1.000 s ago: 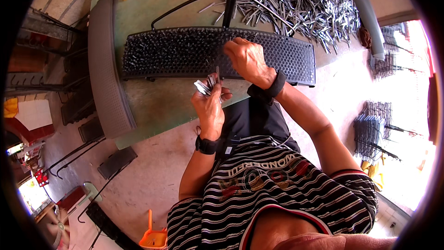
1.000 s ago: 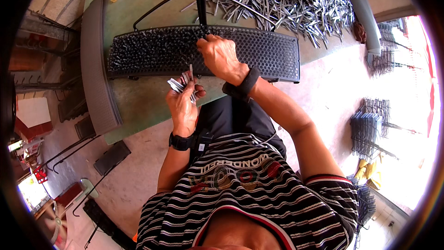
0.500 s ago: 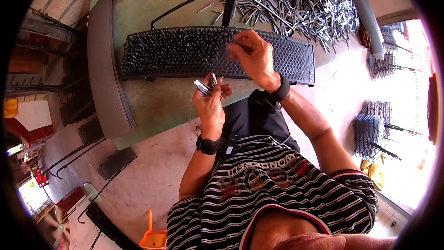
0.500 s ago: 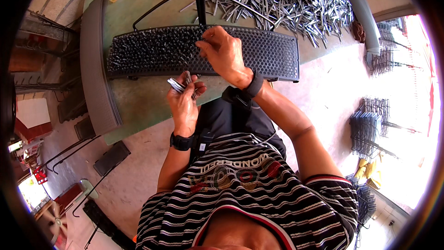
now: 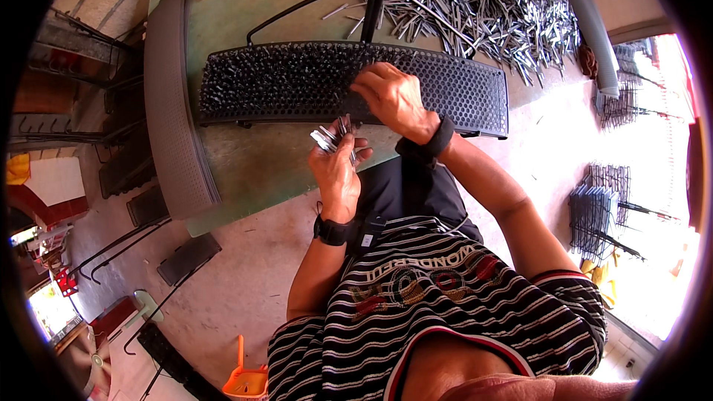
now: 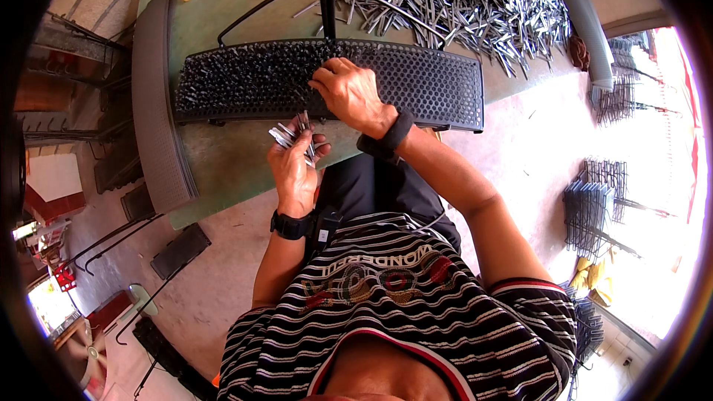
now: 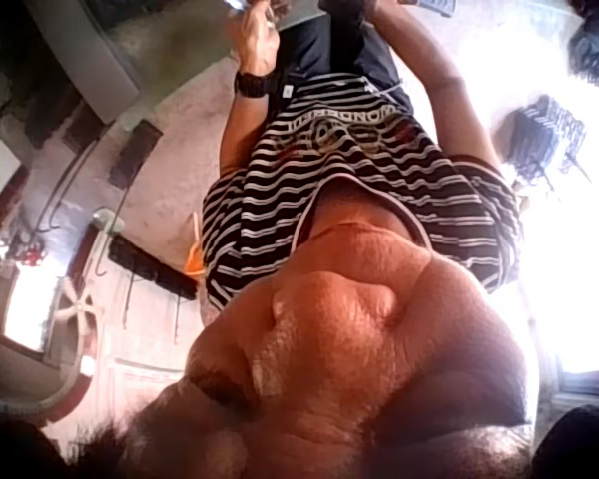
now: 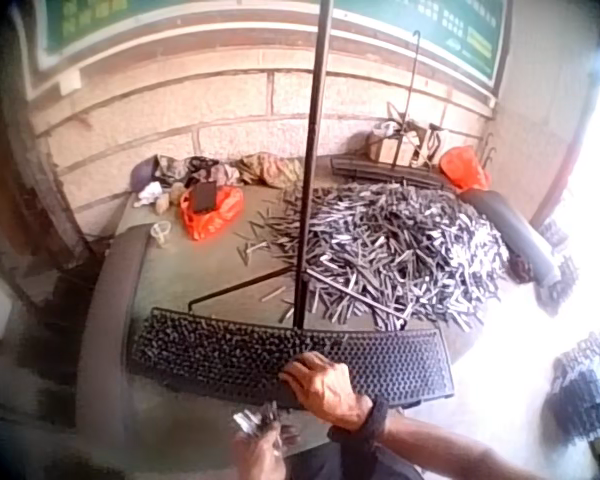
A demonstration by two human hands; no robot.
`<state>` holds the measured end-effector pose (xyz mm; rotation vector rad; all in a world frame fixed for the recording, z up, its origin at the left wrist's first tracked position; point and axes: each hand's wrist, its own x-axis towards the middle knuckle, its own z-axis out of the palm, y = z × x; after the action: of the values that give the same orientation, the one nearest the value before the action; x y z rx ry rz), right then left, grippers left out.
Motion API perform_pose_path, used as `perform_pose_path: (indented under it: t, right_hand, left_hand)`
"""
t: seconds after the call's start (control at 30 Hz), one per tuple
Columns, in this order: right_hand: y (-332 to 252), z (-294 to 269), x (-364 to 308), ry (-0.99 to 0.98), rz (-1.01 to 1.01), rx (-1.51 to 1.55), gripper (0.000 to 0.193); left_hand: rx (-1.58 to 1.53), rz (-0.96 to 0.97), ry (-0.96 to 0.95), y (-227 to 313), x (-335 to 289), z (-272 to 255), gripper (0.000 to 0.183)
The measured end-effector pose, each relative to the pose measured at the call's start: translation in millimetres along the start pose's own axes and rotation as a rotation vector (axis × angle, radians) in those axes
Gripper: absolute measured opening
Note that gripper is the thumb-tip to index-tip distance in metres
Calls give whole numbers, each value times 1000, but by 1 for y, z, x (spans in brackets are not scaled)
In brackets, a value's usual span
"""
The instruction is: The person sorts through a large pile of metal parts on a table, gathering a small bunch of long, thin metal rods in one hand and inserting them one by one into the holes of a perforated metal plate.
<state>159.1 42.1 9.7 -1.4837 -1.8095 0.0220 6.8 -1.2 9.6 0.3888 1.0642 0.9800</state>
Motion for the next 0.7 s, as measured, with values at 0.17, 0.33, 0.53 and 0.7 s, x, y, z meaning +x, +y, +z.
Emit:
perform_pose_path:
  t: [0.17, 0.33, 0.53, 0.7]
  right_hand:
    - [-18, -15, -13, -266, 317, 256, 19]
    - [-27, -26, 0, -48, 621, 550, 12]
    - [-24, -6, 0, 125, 520, 521, 8]
    - [-16, -1, -4, 20, 353, 317, 8]
  left_hand:
    - [-3, 0, -22, 1, -2, 6, 19]
    - [-57, -29, -26, -4, -1, 3, 17]
    - [-50, 3, -22, -8, 2, -3, 17]
    - [-27, 10, -10, -5, 1, -2, 18]
